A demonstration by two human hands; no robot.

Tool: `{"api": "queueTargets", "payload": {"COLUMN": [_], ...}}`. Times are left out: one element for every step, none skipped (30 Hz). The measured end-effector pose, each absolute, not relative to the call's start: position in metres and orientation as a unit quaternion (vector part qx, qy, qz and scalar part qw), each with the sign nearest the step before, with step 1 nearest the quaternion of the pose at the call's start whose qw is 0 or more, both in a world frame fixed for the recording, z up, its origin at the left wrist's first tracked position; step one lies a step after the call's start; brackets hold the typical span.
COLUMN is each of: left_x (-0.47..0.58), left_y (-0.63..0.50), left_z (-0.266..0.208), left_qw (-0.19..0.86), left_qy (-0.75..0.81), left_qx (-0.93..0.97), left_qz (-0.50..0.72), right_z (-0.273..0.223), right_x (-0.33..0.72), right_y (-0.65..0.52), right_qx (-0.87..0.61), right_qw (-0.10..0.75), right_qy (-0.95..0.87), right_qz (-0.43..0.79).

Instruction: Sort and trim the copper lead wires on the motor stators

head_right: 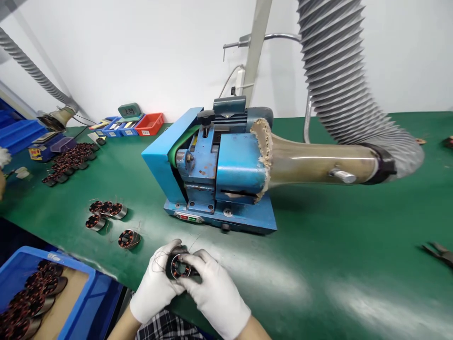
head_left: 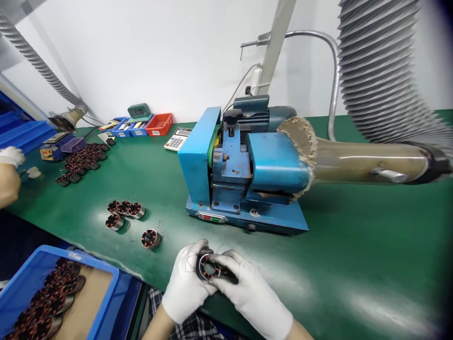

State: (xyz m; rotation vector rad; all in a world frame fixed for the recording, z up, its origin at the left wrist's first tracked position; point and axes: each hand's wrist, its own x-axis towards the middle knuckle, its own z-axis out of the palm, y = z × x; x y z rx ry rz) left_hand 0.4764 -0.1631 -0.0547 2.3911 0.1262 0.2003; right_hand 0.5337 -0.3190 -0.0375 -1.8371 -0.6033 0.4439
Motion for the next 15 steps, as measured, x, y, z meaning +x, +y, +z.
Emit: {"api": "queueTargets", "payload": {"left_x": [0.476,0.476,0.476,0.476,0.476,0.476,0.476,0.476,0.476,0.476,0.476,0.476,0.475,0.475,0.476], "left_y": [-0.163,-0.163,-0.163,-0.164,-0.165,-0.166,-0.166,-0.167,-0.167,-0.167,-0.167,-0.167,-0.166,-0.166,-0.166], "left_z": [-0.056,-0.057,-0.058,-0.059,-0.059,-0.059,-0.059,-0.058,-0.058,-0.058,-0.057,-0.057,-0.057,-0.057,-0.057], "left_qw": [0.36,0.358,0.356,0.355,0.355,0.355,0.355,0.355,0.355,0.354,0.354,0.354,0.355,0.357,0.358], "left_qy": [0.055,0.061,0.065,0.065,0.064,0.062,0.06,0.058,0.057,0.056,0.055,0.054,0.053,0.053,0.053], "left_qx": [0.928,0.928,0.928,0.928,0.928,0.928,0.928,0.928,0.928,0.928,0.928,0.928,0.927,0.927,0.926], "left_qz": [0.079,0.082,0.086,0.089,0.091,0.093,0.094,0.096,0.098,0.099,0.101,0.103,0.105,0.106,0.104], "right_z": [-0.043,-0.049,-0.054,-0.058,-0.062,-0.065,-0.067,-0.069,-0.07,-0.071,-0.071,-0.07,-0.069,-0.066,-0.062], "right_x": [0.532,0.531,0.532,0.533,0.534,0.535,0.536,0.536,0.536,0.536,0.536,0.537,0.538,0.54,0.543], "right_y": [-0.316,-0.316,-0.316,-0.318,-0.32,-0.322,-0.323,-0.325,-0.326,-0.327,-0.33,-0.333,-0.337,-0.342,-0.346], "right_qx": [-0.79,-0.802,-0.812,-0.823,-0.833,-0.843,-0.853,-0.861,-0.868,-0.873,-0.877,-0.881,-0.886,-0.894,-0.901], "right_qw": [0.512,0.485,0.463,0.446,0.43,0.416,0.403,0.391,0.382,0.374,0.365,0.353,0.336,0.317,0.304], "right_qy": [-0.294,-0.321,-0.338,-0.345,-0.345,-0.34,-0.332,-0.324,-0.317,-0.312,-0.311,-0.313,-0.315,-0.313,-0.307], "right_qz": [0.164,0.135,0.105,0.073,0.042,0.019,0.004,0.0,0.005,0.017,0.031,0.042,0.046,0.047,0.045]}}
